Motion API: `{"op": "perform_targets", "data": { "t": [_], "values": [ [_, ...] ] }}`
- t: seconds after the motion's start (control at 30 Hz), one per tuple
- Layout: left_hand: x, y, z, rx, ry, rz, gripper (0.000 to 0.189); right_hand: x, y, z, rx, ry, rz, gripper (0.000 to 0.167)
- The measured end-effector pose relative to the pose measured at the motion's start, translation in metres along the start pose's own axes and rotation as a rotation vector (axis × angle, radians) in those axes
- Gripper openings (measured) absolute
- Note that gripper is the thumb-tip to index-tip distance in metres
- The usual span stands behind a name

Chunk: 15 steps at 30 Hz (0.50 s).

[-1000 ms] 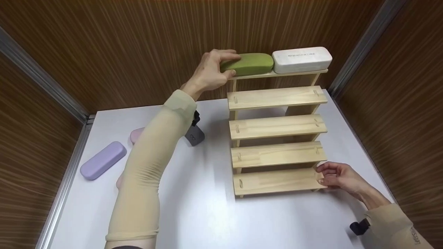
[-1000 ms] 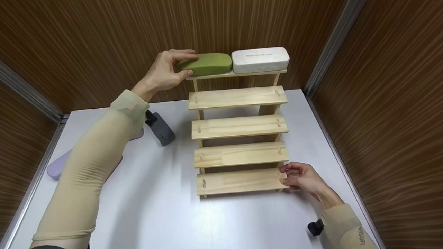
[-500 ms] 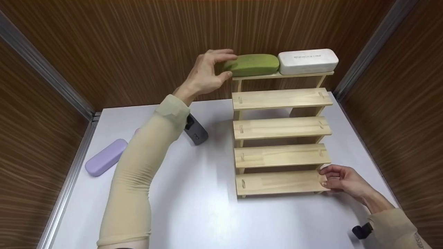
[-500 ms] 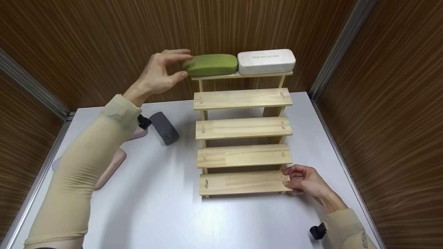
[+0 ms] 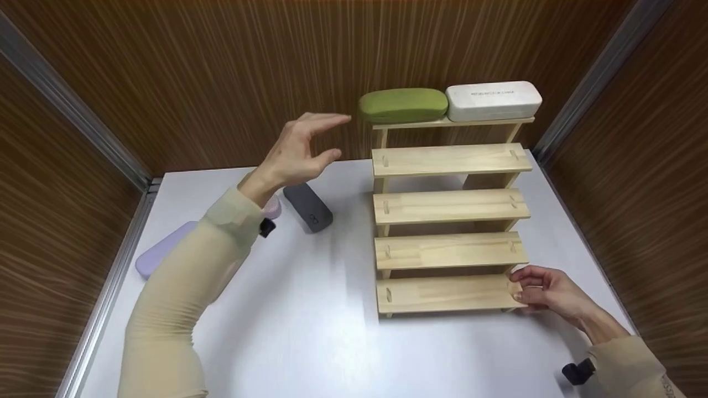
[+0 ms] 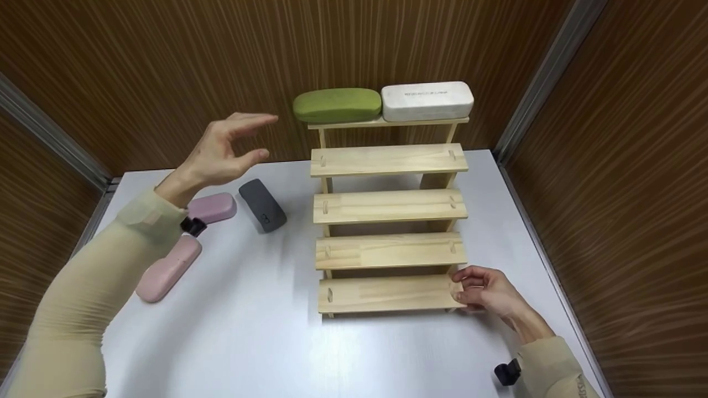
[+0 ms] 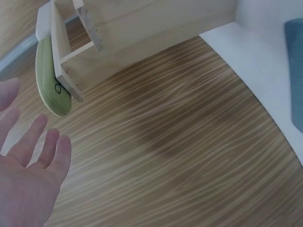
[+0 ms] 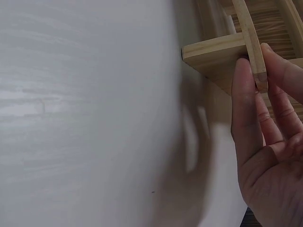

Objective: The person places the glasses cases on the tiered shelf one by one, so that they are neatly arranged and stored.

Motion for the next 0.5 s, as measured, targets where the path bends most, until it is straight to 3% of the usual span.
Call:
{"op": "perform_targets", "data": {
  "t": [0.23, 0.5],
  "values": [
    [-0.044, -0.008, 0.011, -0.003, -0.025, 0.010, 0.059, 0.000, 0.000, 0.000, -0.027, -0.003, 0.002, 0.030],
    [-0.093, -0.010, 0.028, -0.030, -0.059, -0.026, 0.056, 0.000, -0.001, -0.001, -0.010, 0.001, 0.013, 0.031]
  ]
}}
Point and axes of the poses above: each hand's wrist, its own x-axis towards the middle knuckle, its own y-axis out of the palm, z = x × y, the point moved 2 cm from there along x, towards the middle knuckle, and after that the axes turned 12 degrees about x, right-handed, at the moved point
